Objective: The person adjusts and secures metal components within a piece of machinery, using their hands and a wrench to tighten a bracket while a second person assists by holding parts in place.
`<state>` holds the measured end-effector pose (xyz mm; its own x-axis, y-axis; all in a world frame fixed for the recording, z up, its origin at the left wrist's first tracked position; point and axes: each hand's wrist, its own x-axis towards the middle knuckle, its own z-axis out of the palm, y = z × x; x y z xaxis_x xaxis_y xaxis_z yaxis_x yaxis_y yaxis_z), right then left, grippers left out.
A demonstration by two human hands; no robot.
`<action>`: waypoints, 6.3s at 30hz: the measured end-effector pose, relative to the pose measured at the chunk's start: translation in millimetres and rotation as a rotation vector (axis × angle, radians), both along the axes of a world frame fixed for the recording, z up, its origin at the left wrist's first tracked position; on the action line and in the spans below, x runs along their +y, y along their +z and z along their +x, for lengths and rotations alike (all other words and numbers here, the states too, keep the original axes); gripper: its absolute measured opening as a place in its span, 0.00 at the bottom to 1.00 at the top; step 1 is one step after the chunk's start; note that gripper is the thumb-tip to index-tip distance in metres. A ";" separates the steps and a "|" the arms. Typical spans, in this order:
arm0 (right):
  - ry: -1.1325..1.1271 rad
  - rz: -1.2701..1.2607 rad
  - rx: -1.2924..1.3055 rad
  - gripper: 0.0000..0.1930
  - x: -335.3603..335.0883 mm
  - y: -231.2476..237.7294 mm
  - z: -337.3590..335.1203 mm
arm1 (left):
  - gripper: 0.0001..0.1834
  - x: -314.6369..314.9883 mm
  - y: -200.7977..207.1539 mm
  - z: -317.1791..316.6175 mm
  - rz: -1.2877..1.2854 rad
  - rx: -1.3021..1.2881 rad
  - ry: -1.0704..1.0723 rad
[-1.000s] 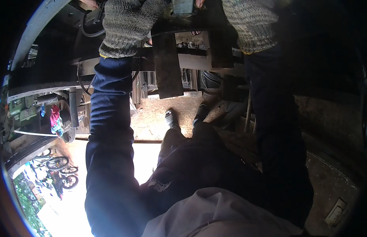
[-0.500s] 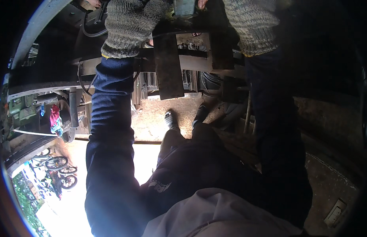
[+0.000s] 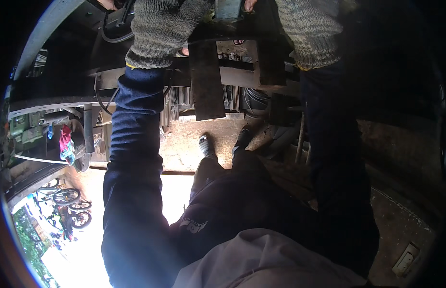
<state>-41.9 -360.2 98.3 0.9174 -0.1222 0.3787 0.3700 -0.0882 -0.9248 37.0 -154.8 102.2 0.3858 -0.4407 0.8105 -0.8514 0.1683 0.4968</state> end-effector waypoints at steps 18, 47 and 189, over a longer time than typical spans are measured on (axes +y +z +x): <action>0.009 0.001 -0.012 0.19 -2.0 3.3 5.3 | 0.08 5.0 0.8 4.7 -0.036 -0.159 0.171; 0.023 0.009 -0.015 0.21 -0.9 -1.0 9.6 | 0.15 9.2 -0.1 12.2 0.120 -0.168 0.242; -0.001 0.039 0.081 0.24 0.4 1.4 10.9 | 0.05 5.6 -2.3 7.9 0.127 -0.122 0.241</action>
